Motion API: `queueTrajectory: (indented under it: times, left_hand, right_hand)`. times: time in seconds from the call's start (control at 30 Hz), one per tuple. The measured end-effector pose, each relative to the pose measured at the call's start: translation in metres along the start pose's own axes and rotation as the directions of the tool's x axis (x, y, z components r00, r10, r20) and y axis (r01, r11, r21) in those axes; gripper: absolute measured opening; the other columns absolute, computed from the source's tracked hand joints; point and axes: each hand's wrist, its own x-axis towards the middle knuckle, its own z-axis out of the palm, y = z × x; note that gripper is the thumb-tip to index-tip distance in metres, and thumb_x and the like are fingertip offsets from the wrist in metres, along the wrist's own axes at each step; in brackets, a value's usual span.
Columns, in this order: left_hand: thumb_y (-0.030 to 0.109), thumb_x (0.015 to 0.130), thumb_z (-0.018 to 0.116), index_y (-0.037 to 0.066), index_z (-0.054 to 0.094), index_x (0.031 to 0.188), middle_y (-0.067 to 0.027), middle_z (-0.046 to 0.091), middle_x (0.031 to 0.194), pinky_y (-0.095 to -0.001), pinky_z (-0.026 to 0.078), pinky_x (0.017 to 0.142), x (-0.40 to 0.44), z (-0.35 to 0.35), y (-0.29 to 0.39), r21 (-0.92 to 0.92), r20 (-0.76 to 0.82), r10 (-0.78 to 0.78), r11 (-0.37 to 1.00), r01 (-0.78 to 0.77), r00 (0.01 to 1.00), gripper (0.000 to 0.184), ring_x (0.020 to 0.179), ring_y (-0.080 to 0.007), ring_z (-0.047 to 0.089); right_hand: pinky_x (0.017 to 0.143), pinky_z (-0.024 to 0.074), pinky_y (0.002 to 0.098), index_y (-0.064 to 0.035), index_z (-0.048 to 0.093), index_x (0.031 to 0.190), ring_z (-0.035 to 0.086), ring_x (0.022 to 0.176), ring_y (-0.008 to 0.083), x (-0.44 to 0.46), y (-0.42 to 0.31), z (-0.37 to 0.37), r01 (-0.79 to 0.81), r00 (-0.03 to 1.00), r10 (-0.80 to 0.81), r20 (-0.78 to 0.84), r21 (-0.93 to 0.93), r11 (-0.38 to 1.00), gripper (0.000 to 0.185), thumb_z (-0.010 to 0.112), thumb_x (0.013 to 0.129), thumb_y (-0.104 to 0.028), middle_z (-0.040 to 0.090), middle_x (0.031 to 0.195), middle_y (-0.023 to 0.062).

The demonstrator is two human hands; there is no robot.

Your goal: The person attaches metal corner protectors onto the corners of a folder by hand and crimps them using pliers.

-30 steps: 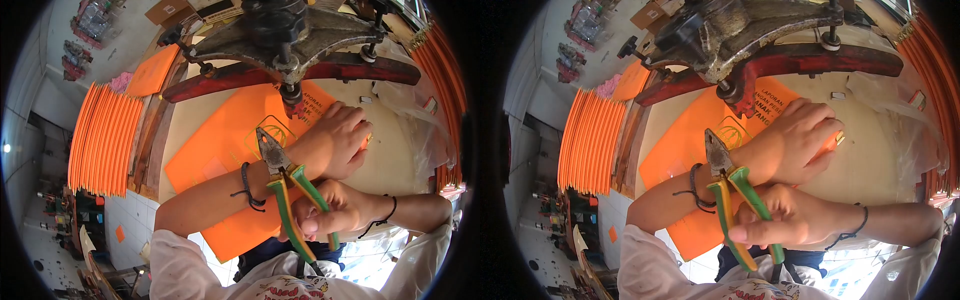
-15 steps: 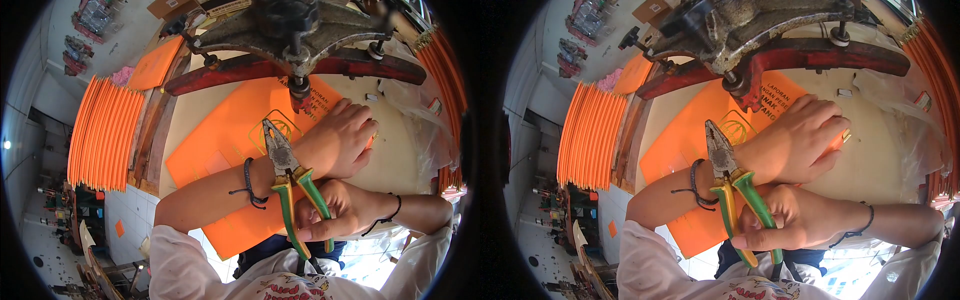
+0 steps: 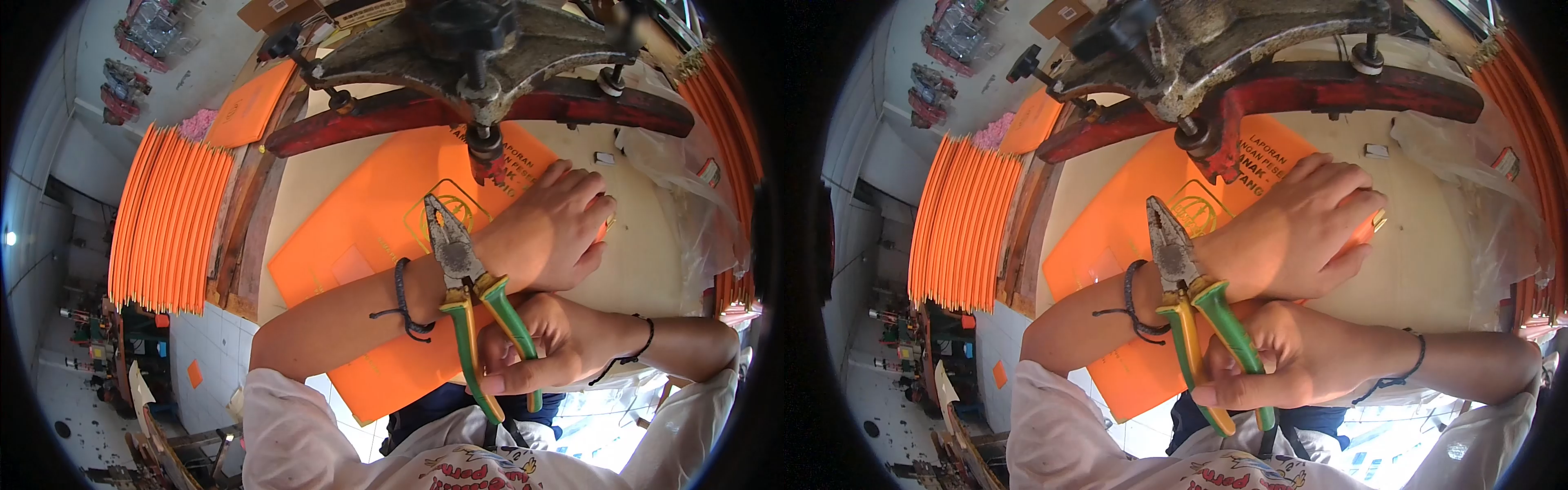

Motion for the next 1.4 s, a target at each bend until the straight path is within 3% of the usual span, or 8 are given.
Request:
queueTrajectory:
  times: [0.2, 0.5, 0.6, 0.7, 0.8, 1.4]
  left_hand:
    - [0.015, 0.075, 0.067, 0.005, 0.056, 0.118, -0.0148, 0.054, 0.11, -0.0448, 0.043, 0.09, 0.003, -0.005, 0.003, -0.032, 0.043, -0.015, 0.999, 0.016, 0.999, 0.046, 0.102, -0.0347, 0.053]
    - [0.015, 0.078, 0.066, 0.001, 0.053, 0.115, -0.0163, 0.054, 0.109, -0.0462, 0.042, 0.095, 0.01, -0.019, 0.008, -0.013, 0.113, -0.015, 1.0, 0.017, 0.993, 0.041, 0.101, -0.0362, 0.052]
    - [0.015, 0.079, 0.066, 0.001, 0.053, 0.115, -0.0162, 0.053, 0.111, -0.0463, 0.041, 0.096, 0.011, -0.019, 0.009, -0.005, 0.128, -0.023, 1.0, 0.024, 0.992, 0.042, 0.103, -0.0364, 0.052]
    - [0.016, 0.079, 0.065, 0.0, 0.053, 0.117, -0.0162, 0.053, 0.113, -0.0467, 0.041, 0.097, 0.01, -0.018, 0.009, -0.004, 0.141, -0.04, 0.999, 0.041, 0.989, 0.042, 0.104, -0.0366, 0.052]
    - [0.016, 0.08, 0.065, 0.0, 0.053, 0.118, -0.0163, 0.053, 0.113, -0.0471, 0.041, 0.097, 0.01, -0.018, 0.01, -0.005, 0.157, -0.048, 0.999, 0.049, 0.986, 0.043, 0.105, -0.0367, 0.051]
    - [0.016, 0.08, 0.064, 0.0, 0.052, 0.118, -0.017, 0.053, 0.114, -0.0476, 0.039, 0.1, 0.01, -0.019, 0.01, -0.012, 0.182, -0.06, 0.998, 0.063, 0.981, 0.043, 0.107, -0.0369, 0.051]
  right_hand:
    - [0.054, 0.0356, 0.0257, -0.0017, 0.059, 0.077, 0.046, 0.062, 0.0057, -0.006, -0.002, 0.001, 0.026, 0.999, -0.026, 0.021, -0.014, 1.0, 0.028, 0.064, 0.095, -0.023, 0.053, 0.066, -0.0023]
    - [0.054, 0.0334, 0.0259, -0.0002, 0.055, 0.076, 0.043, 0.061, 0.0071, -0.001, 0.011, 0.0, 0.057, 0.996, -0.057, 0.062, 0.004, 0.998, 0.03, 0.062, 0.096, -0.021, 0.053, 0.067, -0.0007]
    - [0.05, 0.0352, 0.0247, -0.0036, 0.062, 0.068, 0.048, 0.056, 0.0051, 0.0, 0.014, 0.002, 0.086, 0.996, -0.085, 0.031, -0.034, 0.996, 0.039, 0.059, 0.097, -0.029, 0.057, 0.064, -0.0017]
    - [0.05, 0.0356, 0.0249, -0.003, 0.061, 0.069, 0.048, 0.056, 0.0057, -0.003, 0.004, 0.003, 0.022, 0.999, -0.024, 0.04, 0.031, 0.999, 0.038, 0.059, 0.097, -0.029, 0.058, 0.065, -0.0011]
    - [0.053, 0.0444, 0.0241, 0.0006, 0.056, 0.079, 0.059, 0.06, 0.0081, -0.004, 0.0, 0.001, 0.046, 0.996, -0.048, 0.073, 0.025, 0.999, 0.029, 0.06, 0.097, -0.022, 0.058, 0.067, 0.0021]
    - [0.052, 0.0454, 0.0231, 0.0015, 0.058, 0.082, 0.06, 0.059, 0.0078, -0.003, 0.003, 0.001, 0.046, 0.996, -0.046, 0.08, 0.01, 0.999, 0.029, 0.06, 0.097, -0.023, 0.058, 0.068, 0.0024]
